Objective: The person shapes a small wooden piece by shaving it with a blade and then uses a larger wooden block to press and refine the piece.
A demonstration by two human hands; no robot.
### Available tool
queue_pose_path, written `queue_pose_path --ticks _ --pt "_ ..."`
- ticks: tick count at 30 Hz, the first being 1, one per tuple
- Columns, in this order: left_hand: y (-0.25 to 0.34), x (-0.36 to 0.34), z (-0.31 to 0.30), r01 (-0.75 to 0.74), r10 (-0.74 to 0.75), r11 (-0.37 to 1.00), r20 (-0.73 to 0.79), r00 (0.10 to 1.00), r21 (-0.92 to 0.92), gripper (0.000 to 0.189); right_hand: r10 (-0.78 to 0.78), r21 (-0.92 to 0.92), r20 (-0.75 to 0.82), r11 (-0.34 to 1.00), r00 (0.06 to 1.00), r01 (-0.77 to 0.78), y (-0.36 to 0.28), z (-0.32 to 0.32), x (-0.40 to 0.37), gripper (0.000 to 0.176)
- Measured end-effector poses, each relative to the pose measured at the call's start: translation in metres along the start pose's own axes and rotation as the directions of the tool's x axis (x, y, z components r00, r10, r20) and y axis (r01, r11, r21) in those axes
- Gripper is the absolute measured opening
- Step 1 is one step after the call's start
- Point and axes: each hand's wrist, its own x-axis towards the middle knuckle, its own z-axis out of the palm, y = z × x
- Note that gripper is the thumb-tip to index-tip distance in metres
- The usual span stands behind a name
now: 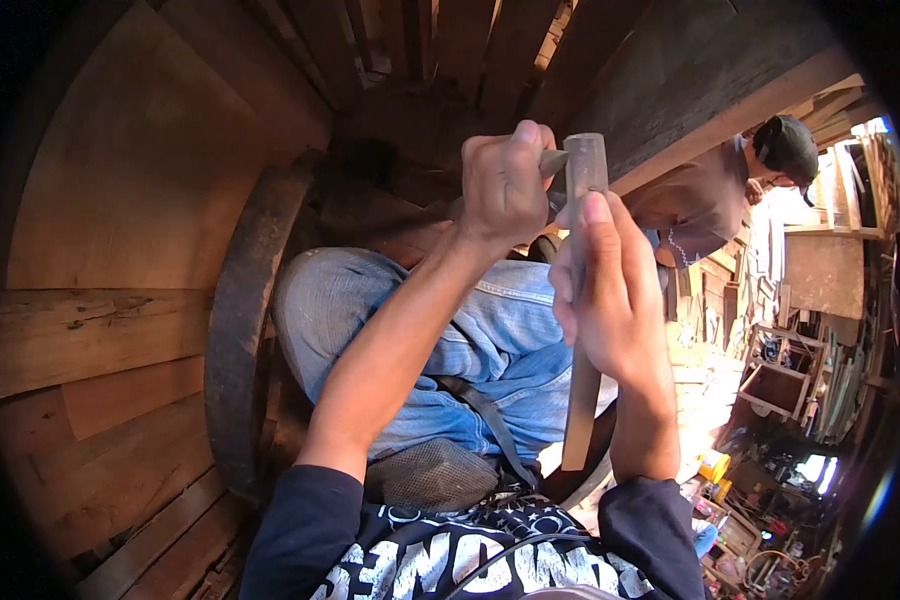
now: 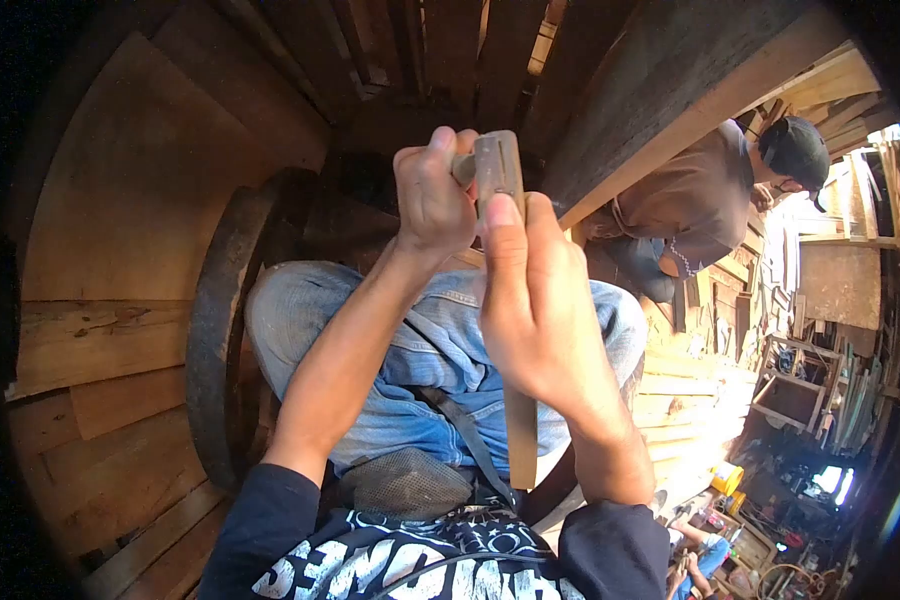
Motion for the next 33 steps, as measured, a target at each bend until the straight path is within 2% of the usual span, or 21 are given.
queue_pose_path --ticks 1,3,5,6,7,9,10,11,13,14,15,19,21,22,23,25,26,29,30,31,33 --pt "0.003 -0.002 0.001 0.13 -0.128 0.988 0.027 0.991 -0.087 0.043 0.007 -0.001 -0.003 1.0 1.0 -0.007 0.001 0.001 0.001 0.028" --pt "0.0 -0.003 0.005 0.124 -0.12 0.987 0.041 0.992 -0.106 0.042 -0.14 -0.037 -0.033 0.99 0.99 0.139 0.005 0.0 0.013 0.028" --pt "-0.007 -0.002 0.009 -0.228 0.252 0.951 -0.096 0.963 0.208 0.039 -0.192 -0.042 -0.007 0.981 0.981 0.191 0.011 0.0 0.018 0.028" --pt "-0.005 -0.002 0.002 -0.142 0.146 0.986 -0.043 0.988 0.081 0.035 -0.201 -0.024 -0.006 0.979 0.98 0.201 0.015 0.004 0.017 0.035" --pt "-0.003 -0.002 0.0 -0.148 0.152 0.985 -0.044 0.987 0.087 0.035 -0.205 -0.003 -0.005 0.979 0.979 0.205 0.017 0.007 0.013 0.043" --pt "0.0 -0.001 -0.001 -0.057 0.056 0.996 0.019 0.998 0.074 0.034 -0.146 -0.001 0.023 0.989 0.989 0.146 0.014 0.003 0.008 0.043" --pt "0.001 -0.001 0.0 0.013 -0.013 0.999 0.021 1.0 0.032 0.033 -0.139 -0.012 0.0 0.99 0.99 0.139 0.014 0.002 0.008 0.035" --pt "0.001 -0.003 0.001 0.021 -0.021 0.999 0.026 0.999 0.027 0.033 -0.129 -0.025 -0.026 0.991 0.991 0.129 0.013 0.0 0.009 0.029" --pt "0.005 -0.003 0.002 0.052 -0.052 0.998 0.001 0.999 -0.033 0.03 -0.087 0.009 -0.012 0.996 0.996 0.087 0.008 0.001 0.012 0.029" --pt "-0.004 -0.003 0.0 -0.059 0.058 0.995 0.018 0.998 0.084 0.025 -0.12 -0.02 -0.018 0.993 0.993 0.12 0.009 0.002 0.013 0.029" --pt "-0.004 0.0 -0.001 -0.069 0.068 0.994 0.014 0.998 0.09 0.025 -0.161 -0.045 -0.02 0.986 0.987 0.16 0.008 0.004 0.017 0.029" --pt "0.0 -0.003 -0.001 -0.031 0.032 0.999 0.053 0.998 -0.016 0.02 -0.13 0.004 -0.009 0.991 0.991 0.13 0.012 -0.001 0.008 0.031" --pt "0.0 -0.003 0.003 -0.162 0.163 0.982 -0.001 0.987 0.101 0.023 -0.121 -0.034 -0.023 0.992 0.992 0.12 0.01 0.0 0.015 0.03" --pt "-0.001 -0.003 0.004 -0.091 0.093 0.992 -0.027 0.995 0.089 0.025 -0.14 -0.037 -0.031 0.99 0.99 0.139 0.009 0.003 0.018 0.03" --pt "0.0 -0.002 0.002 -0.095 0.098 0.991 -0.03 0.995 0.09 0.025 -0.17 -0.038 -0.034 0.985 0.985 0.169 0.007 0.004 0.021 0.03" --pt "0.001 -0.001 -0.005 0.063 -0.061 0.998 0.058 0.996 -0.021 0.026 -0.179 -0.029 -0.014 0.983 0.984 0.179 0.009 0.004 0.012 0.031" --pt "-0.002 -0.002 -0.001 -0.058 0.056 0.994 0.022 0.998 0.089 0.027 -0.15 -0.032 -0.015 0.988 0.989 0.15 0.012 0.003 0.007 0.032" --pt "-0.002 -0.003 0.002 -0.019 0.019 1.0 0.024 1.0 0.022 0.028 -0.021 0.058 0.001 0.998 1.0 0.02 0.01 0.001 0.01 0.033" --pt "0.005 -0.002 0.006 -0.135 0.147 0.978 -0.067 0.987 0.157 0.029 -0.048 0.063 -0.019 0.997 0.999 0.049 0.01 0.005 0.018 0.034" --pt "0.003 -0.005 0.007 -0.134 0.145 0.979 -0.066 0.987 0.152 0.029 -0.08 0.071 -0.035 0.994 0.996 0.082 0.01 0.007 0.021 0.035" --pt "-0.011 -0.002 0.003 -0.27 0.283 0.954 -0.092 0.955 0.133 0.028 -0.151 0.084 -0.027 0.985 0.988 0.153 0.01 0.009 0.015 0.036"
